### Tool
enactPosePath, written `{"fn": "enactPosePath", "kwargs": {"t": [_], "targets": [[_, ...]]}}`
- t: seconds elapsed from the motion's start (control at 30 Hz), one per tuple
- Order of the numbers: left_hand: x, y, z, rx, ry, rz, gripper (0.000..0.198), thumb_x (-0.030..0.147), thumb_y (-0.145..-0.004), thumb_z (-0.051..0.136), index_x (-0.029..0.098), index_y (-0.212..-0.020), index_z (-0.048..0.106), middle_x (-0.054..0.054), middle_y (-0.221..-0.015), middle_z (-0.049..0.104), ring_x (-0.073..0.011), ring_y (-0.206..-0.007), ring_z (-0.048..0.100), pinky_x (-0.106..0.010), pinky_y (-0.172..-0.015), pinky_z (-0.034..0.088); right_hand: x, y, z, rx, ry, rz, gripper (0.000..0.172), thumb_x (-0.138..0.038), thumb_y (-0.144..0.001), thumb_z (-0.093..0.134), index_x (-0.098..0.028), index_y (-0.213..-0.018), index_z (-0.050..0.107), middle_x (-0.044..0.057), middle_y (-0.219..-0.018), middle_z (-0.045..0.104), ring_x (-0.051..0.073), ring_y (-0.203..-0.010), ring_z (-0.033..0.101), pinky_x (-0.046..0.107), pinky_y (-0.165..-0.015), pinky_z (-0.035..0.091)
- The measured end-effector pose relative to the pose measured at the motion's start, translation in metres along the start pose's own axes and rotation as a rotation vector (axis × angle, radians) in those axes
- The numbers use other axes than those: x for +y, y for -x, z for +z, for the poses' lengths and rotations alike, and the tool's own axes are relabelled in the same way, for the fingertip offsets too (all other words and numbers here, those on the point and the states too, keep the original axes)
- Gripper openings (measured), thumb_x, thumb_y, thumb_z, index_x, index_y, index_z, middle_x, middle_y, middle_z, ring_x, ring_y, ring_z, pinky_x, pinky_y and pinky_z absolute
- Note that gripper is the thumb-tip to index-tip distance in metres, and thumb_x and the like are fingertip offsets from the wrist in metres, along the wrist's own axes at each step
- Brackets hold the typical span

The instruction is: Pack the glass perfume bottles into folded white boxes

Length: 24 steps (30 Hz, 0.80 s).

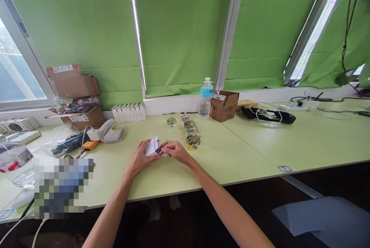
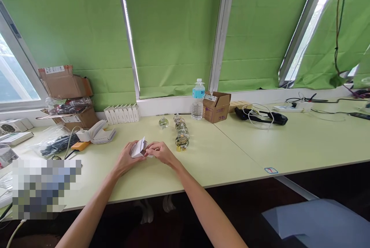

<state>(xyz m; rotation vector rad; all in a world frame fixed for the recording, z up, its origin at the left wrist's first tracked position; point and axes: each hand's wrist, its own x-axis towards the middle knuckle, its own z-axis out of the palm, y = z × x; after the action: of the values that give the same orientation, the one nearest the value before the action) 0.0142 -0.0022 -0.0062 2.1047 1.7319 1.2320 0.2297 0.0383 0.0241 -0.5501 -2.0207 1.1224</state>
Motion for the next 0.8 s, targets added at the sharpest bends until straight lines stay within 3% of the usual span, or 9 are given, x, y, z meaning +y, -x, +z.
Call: {"fn": "enactPosePath", "kwargs": {"t": [0.13,0.27,0.4,0.5,0.6,0.7,0.8], "targets": [[0.0,0.0,-0.002,-0.024,0.006,0.027,0.072,0.049,-0.062,0.083,0.027,-0.125,0.055,-0.006,-0.123,0.061,-0.0291,-0.113,0.06,-0.041,-0.093,0.049,0.004,-0.002,0.006,0.004,0.05,0.016,0.032,-0.036,-0.091,0.057,-0.016,-0.074,0.075,0.005,-0.086,0.066,0.011,-0.064,0.054,0.022,-0.054,0.042],[-0.002,0.001,-0.002,-0.033,0.007,0.026,0.075,0.055,-0.062,0.082,0.025,-0.125,0.054,-0.006,-0.122,0.06,-0.028,-0.112,0.06,-0.041,-0.093,0.049,0.014,-0.005,0.009,0.072,0.119,0.027,0.025,-0.023,-0.091,0.05,-0.015,-0.096,0.073,0.004,-0.085,0.067,0.013,-0.066,0.057,0.023,-0.055,0.045],[0.0,0.002,-0.003,-0.055,-0.005,0.032,0.073,0.057,-0.063,0.08,0.026,-0.124,0.055,-0.006,-0.122,0.06,-0.0275,-0.111,0.06,-0.039,-0.09,0.05,0.02,-0.006,0.01,0.097,0.237,-0.007,0.019,-0.018,-0.085,0.06,-0.018,-0.099,0.073,0.006,-0.098,0.067,0.016,-0.079,0.06,0.026,-0.068,0.048],[0.003,0.004,-0.004,-0.078,-0.019,0.042,0.072,0.059,-0.063,0.08,0.027,-0.124,0.056,-0.005,-0.122,0.059,-0.028,-0.111,0.06,-0.04,-0.09,0.05,0.021,-0.005,0.012,0.102,0.319,-0.031,0.025,-0.018,-0.077,0.072,-0.021,-0.102,0.072,0.006,-0.108,0.063,0.018,-0.089,0.06,0.027,-0.075,0.048],[0.005,0.005,-0.003,-0.1,-0.033,0.058,0.074,0.06,-0.061,0.081,0.028,-0.124,0.057,-0.005,-0.123,0.059,-0.0288,-0.112,0.06,-0.04,-0.09,0.05,0.023,-0.004,0.014,0.099,0.38,-0.035,0.02,-0.018,-0.075,0.075,-0.02,-0.094,0.072,0.005,-0.106,0.061,0.018,-0.089,0.059,0.028,-0.077,0.046],[0.005,0.006,-0.003,-0.119,-0.042,0.073,0.077,0.06,-0.06,0.082,0.029,-0.125,0.056,-0.006,-0.126,0.058,-0.0295,-0.114,0.059,-0.04,-0.09,0.05,0.027,-0.005,0.016,0.061,0.409,-0.026,0.007,-0.013,-0.074,0.074,-0.018,-0.077,0.07,0.002,-0.088,0.059,0.014,-0.076,0.056,0.025,-0.07,0.044],[0.005,0.007,-0.002,-0.134,-0.045,0.082,0.079,0.06,-0.06,0.082,0.029,-0.127,0.056,-0.006,-0.127,0.058,-0.0293,-0.115,0.058,-0.04,-0.091,0.05,0.032,-0.007,0.019,0.042,0.406,-0.005,0.007,-0.012,-0.073,0.073,-0.016,-0.074,0.067,0.001,-0.087,0.058,0.012,-0.069,0.054,0.022,-0.063,0.042]]}}
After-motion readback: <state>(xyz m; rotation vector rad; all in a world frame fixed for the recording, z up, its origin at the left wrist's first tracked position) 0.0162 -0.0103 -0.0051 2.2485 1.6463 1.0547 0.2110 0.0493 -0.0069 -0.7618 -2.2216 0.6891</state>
